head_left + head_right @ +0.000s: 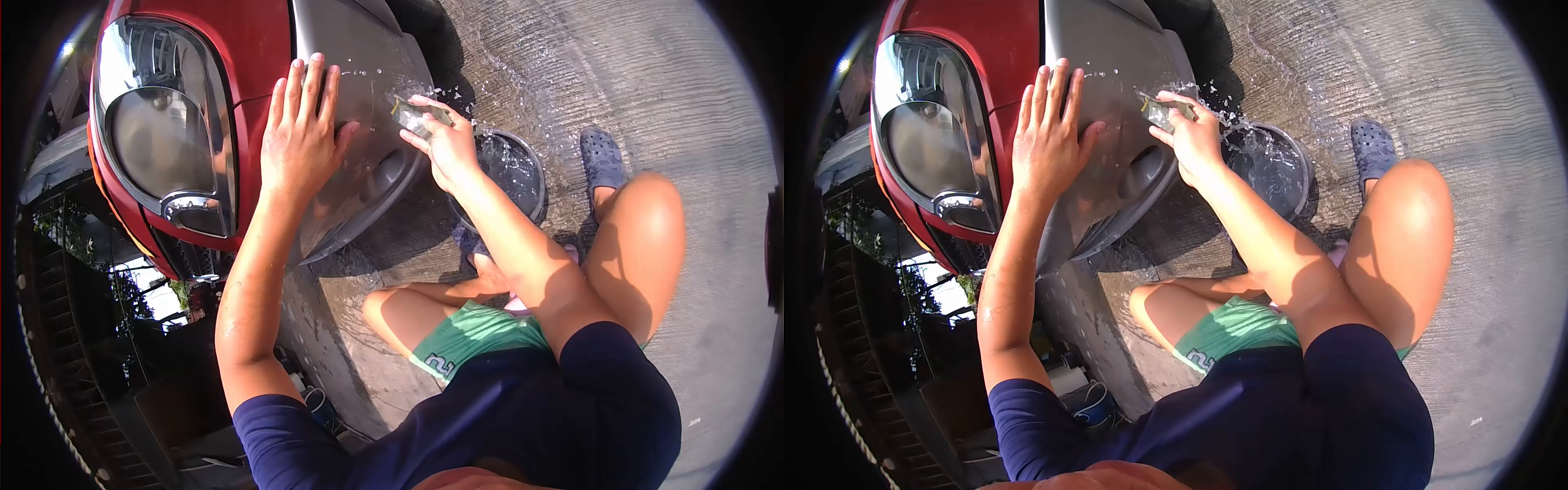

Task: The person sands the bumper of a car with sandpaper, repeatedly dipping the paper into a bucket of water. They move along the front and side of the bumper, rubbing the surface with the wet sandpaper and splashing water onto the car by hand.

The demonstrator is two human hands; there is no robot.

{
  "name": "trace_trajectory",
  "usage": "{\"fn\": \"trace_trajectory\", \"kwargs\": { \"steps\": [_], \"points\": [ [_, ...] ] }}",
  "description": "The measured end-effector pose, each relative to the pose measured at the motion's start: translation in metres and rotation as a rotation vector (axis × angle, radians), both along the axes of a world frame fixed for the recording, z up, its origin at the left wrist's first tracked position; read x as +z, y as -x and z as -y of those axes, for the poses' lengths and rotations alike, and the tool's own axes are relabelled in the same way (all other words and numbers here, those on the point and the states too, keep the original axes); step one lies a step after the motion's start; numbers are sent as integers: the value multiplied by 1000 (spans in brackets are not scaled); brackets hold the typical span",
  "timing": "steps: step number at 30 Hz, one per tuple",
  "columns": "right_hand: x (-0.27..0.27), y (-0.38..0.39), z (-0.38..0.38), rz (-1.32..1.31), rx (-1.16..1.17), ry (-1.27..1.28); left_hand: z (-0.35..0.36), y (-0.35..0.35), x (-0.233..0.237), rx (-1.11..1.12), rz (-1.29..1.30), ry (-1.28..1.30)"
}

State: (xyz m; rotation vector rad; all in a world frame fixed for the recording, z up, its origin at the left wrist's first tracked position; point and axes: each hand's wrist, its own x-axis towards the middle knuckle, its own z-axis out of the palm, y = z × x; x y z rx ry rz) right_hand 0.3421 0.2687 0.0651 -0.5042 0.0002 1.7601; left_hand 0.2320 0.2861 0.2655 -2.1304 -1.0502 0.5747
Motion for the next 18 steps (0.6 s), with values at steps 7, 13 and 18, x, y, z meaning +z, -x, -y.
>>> {"fn": "trace_trajectory", "kwargs": {
  "steps": [7,13,18],
  "points": [
    [41,-38,-12,195,-112,-182,-72,-25,-32,75,-262,-113],
    [22,7,-51,733,-343,-571,54,54,-6,-64,156,152],
    [62,45,-60,1404,-623,-1049,95,157,-11,-195,425,216]
  ]
}}
